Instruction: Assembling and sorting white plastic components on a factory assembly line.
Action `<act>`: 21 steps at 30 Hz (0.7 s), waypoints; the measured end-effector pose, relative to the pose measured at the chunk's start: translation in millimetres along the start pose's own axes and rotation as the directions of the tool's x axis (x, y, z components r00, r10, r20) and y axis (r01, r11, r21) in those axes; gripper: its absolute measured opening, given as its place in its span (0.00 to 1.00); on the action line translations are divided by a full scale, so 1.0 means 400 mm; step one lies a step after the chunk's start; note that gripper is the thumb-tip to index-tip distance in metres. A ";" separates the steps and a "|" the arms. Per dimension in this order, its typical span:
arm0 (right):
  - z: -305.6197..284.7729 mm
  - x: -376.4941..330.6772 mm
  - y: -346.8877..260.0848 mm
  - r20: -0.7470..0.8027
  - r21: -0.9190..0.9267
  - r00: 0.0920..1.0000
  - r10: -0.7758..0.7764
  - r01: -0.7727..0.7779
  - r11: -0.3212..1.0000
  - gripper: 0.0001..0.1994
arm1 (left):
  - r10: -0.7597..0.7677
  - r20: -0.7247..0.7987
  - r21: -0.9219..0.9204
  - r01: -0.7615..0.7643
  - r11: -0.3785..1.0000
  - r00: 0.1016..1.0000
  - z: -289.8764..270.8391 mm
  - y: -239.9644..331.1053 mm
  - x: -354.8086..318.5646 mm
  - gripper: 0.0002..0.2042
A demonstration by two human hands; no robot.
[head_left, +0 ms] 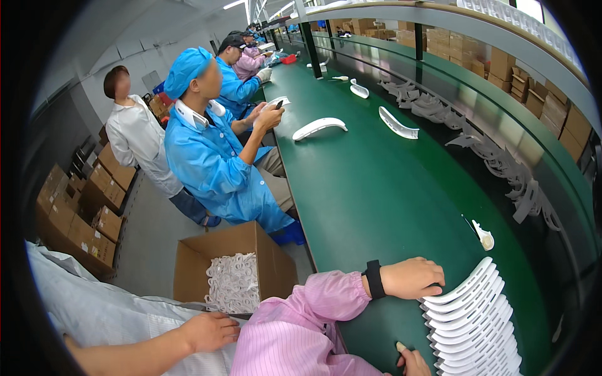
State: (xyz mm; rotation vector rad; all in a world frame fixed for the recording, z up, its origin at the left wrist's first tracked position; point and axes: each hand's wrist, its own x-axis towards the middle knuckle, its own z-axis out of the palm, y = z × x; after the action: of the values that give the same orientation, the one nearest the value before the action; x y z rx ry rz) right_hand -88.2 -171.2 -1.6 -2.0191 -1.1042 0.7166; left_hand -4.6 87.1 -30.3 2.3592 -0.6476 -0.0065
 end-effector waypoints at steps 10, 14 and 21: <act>-0.002 0.020 -0.034 -0.072 -0.002 0.997 -0.032 0.032 0.999 0.33 | -0.017 0.050 -0.012 0.017 1.000 0.999 -0.063 0.019 -0.005 0.19; -0.002 0.020 -0.040 -0.078 0.015 0.997 -0.012 0.014 1.000 0.33 | -0.016 0.072 -0.022 0.017 1.000 0.997 -0.074 0.025 -0.004 0.18; 0.002 0.022 -0.063 -0.077 -0.017 0.996 -0.034 0.032 0.999 0.33 | -0.018 0.071 0.006 0.018 1.000 0.997 -0.095 0.039 -0.024 0.18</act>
State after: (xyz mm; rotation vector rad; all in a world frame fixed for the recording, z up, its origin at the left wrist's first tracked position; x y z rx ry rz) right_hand -96.3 -154.1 16.9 -2.0199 -1.0989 0.6099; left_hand -13.6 105.0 7.1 2.3788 -0.6613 -0.0971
